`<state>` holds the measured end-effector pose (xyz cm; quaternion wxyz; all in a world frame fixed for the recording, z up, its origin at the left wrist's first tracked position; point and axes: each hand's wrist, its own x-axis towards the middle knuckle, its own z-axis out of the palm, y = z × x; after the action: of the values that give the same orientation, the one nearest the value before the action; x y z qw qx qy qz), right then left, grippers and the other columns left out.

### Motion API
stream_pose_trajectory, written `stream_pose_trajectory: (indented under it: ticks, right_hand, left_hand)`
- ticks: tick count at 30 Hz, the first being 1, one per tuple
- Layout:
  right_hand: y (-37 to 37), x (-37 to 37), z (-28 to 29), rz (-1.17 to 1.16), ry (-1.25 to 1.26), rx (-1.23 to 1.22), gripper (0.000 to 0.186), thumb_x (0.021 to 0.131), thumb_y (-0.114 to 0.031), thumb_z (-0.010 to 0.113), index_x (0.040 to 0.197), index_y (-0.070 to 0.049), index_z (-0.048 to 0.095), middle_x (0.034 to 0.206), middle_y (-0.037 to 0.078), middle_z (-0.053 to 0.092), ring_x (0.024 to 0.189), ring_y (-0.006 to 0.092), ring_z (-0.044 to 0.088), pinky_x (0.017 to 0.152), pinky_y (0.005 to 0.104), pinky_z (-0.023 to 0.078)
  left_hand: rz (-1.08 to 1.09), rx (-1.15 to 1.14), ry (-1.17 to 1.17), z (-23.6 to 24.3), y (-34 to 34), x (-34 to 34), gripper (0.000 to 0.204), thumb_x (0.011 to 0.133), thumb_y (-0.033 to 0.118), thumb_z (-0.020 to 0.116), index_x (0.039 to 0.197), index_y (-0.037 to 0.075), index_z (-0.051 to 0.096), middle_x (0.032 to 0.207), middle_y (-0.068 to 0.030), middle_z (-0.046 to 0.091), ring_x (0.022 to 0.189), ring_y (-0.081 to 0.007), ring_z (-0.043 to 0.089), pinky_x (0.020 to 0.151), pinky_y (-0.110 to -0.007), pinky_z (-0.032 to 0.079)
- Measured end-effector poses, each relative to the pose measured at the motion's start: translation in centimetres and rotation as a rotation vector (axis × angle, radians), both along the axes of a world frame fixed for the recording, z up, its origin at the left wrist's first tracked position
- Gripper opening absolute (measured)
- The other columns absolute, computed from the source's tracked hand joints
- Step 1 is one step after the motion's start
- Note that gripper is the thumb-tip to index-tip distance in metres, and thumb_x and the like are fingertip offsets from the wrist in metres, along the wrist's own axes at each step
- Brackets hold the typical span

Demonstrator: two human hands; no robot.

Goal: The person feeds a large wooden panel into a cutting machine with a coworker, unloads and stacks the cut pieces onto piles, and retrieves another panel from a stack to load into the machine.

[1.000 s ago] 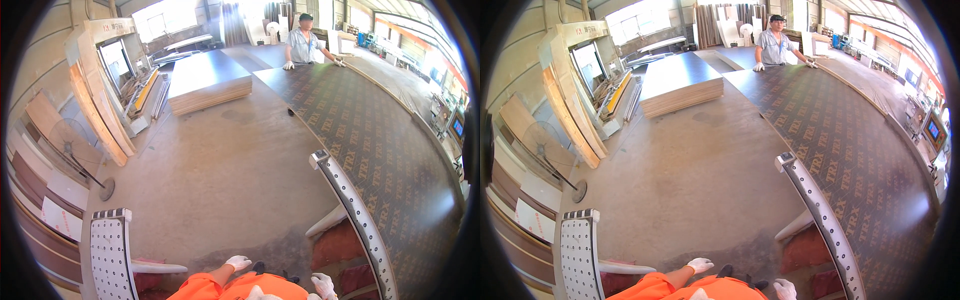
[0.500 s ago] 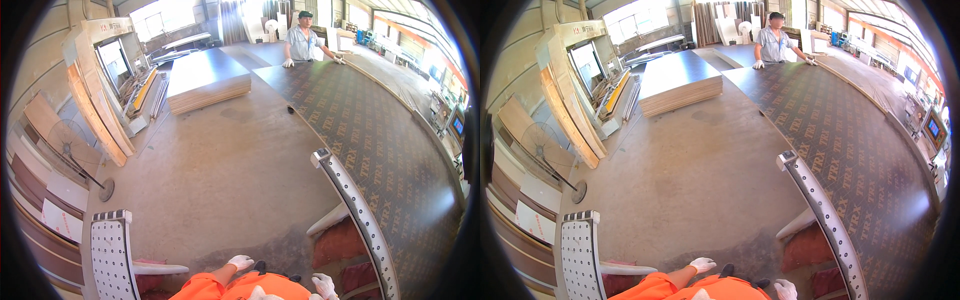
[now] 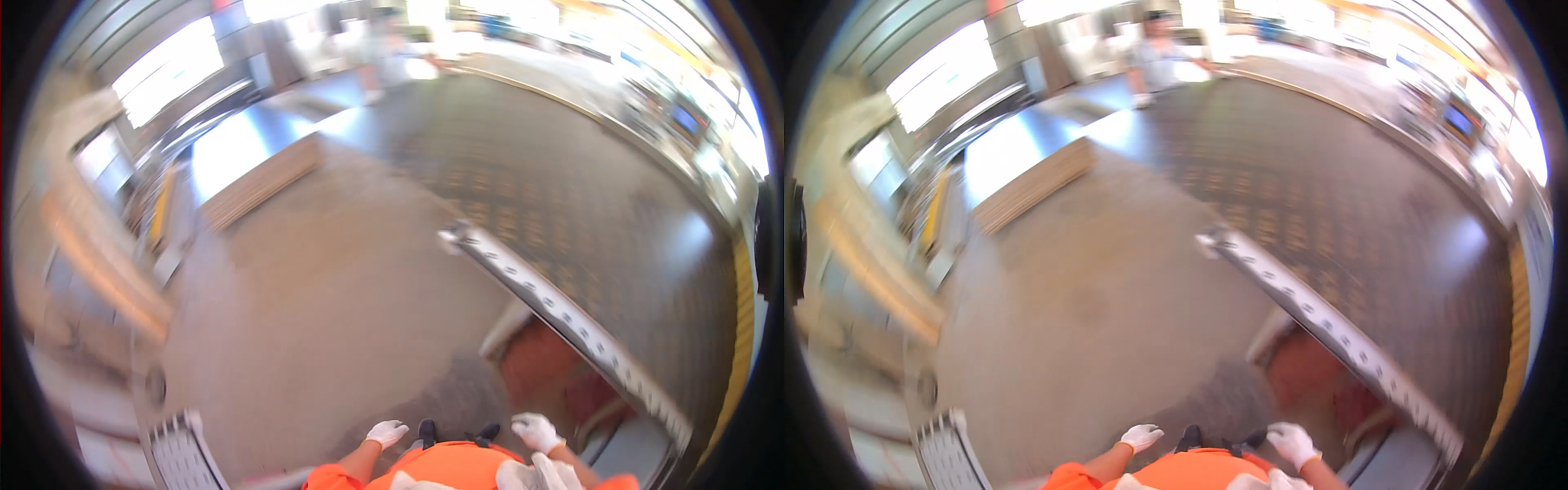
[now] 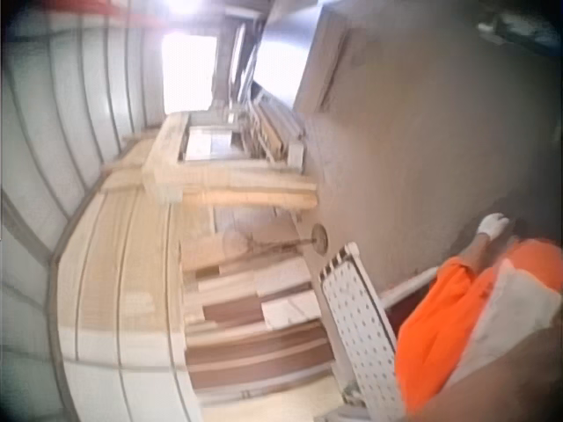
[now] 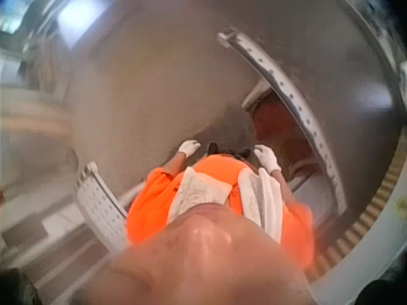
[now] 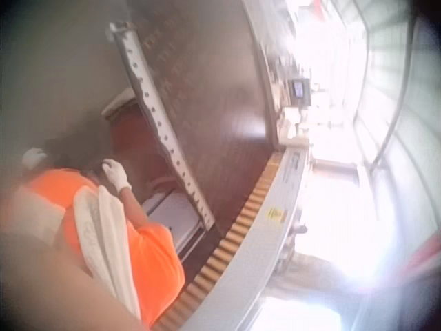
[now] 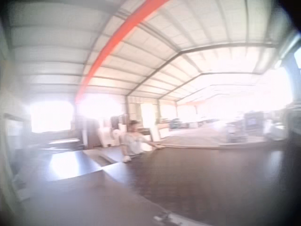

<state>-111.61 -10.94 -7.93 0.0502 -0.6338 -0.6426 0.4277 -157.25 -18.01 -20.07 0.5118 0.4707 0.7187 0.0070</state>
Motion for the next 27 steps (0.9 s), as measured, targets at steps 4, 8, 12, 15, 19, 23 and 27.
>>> stream_pose_trajectory:
  ticks: [4,8,12,15,19,23,27]
  right_hand:
    - [-0.1,3.7,2.2,-0.115,-0.054,0.080,0.044,0.105,-0.041,0.069,0.137,-0.013,0.080,0.135,0.017,0.081,0.128,0.0380,0.075,0.112,0.0460,0.058]
    - [0.1,10.6,5.9,-0.348,-0.024,0.173,0.044,0.104,-0.036,0.067,0.137,-0.010,0.079,0.137,0.020,0.079,0.131,0.0389,0.073,0.115,0.0466,0.055]
    - [1.3,20.4,8.3,-0.569,-0.094,0.389,0.039,0.104,-0.030,0.070,0.135,-0.009,0.080,0.133,0.020,0.079,0.129,0.0403,0.073,0.113,0.0480,0.056]
    - [3.0,29.6,8.1,-0.770,-0.079,0.528,0.036,0.103,-0.026,0.072,0.132,-0.007,0.080,0.133,0.019,0.079,0.127,0.0399,0.072,0.113,0.0472,0.055]
    - [5.7,44.3,6.8,-0.860,-0.335,0.782,0.036,0.101,-0.023,0.074,0.132,-0.005,0.080,0.136,0.019,0.078,0.131,0.0378,0.071,0.116,0.0464,0.055]
    - [7.5,57.7,4.7,-0.970,-0.577,0.654,0.055,0.101,-0.030,0.073,0.149,-0.003,0.068,0.152,0.022,0.068,0.145,0.0420,0.059,0.127,0.0519,0.044]
    - [8.4,66.2,3.0,-0.953,-0.869,0.405,0.064,0.111,-0.043,0.060,0.162,-0.004,0.056,0.172,0.023,0.049,0.162,0.0423,0.039,0.140,0.0559,0.023]
  left_hand:
    - [-0.177,0.142,0.060,3.6,7.6,3.4,0.073,0.104,0.058,0.062,0.156,0.008,0.068,0.154,-0.0213,0.070,0.148,-0.0405,0.063,0.127,-0.047,0.047]
    - [-0.213,0.419,-0.156,7.9,17.1,11.0,0.057,0.105,0.032,0.075,0.152,0.000,0.070,0.145,-0.0225,0.076,0.137,-0.0337,0.073,0.120,-0.040,0.054]
    - [-0.222,0.708,-0.435,12.6,25.7,21.2,0.045,0.104,0.016,0.079,0.144,-0.004,0.074,0.133,-0.0245,0.081,0.125,-0.0310,0.080,0.112,-0.040,0.060]
    - [-0.367,0.968,-0.389,16.0,31.3,29.5,0.040,0.104,0.017,0.079,0.137,-0.005,0.076,0.134,-0.0235,0.080,0.125,-0.0343,0.079,0.111,-0.041,0.061]
    - [-0.561,1.132,-0.258,17.7,38.1,41.8,0.048,0.101,0.022,0.081,0.142,-0.002,0.074,0.137,-0.0237,0.078,0.126,-0.0414,0.075,0.114,-0.048,0.057]
    - [-0.817,1.175,0.065,16.0,44.0,53.7,0.070,0.102,0.041,0.079,0.156,0.000,0.064,0.157,-0.0249,0.066,0.148,-0.0440,0.060,0.128,-0.053,0.045]
    - [-1.048,1.151,0.354,14.2,47.8,62.6,0.081,0.109,0.055,0.062,0.169,0.003,0.049,0.178,-0.0244,0.044,0.167,-0.0472,0.034,0.141,-0.060,0.018]
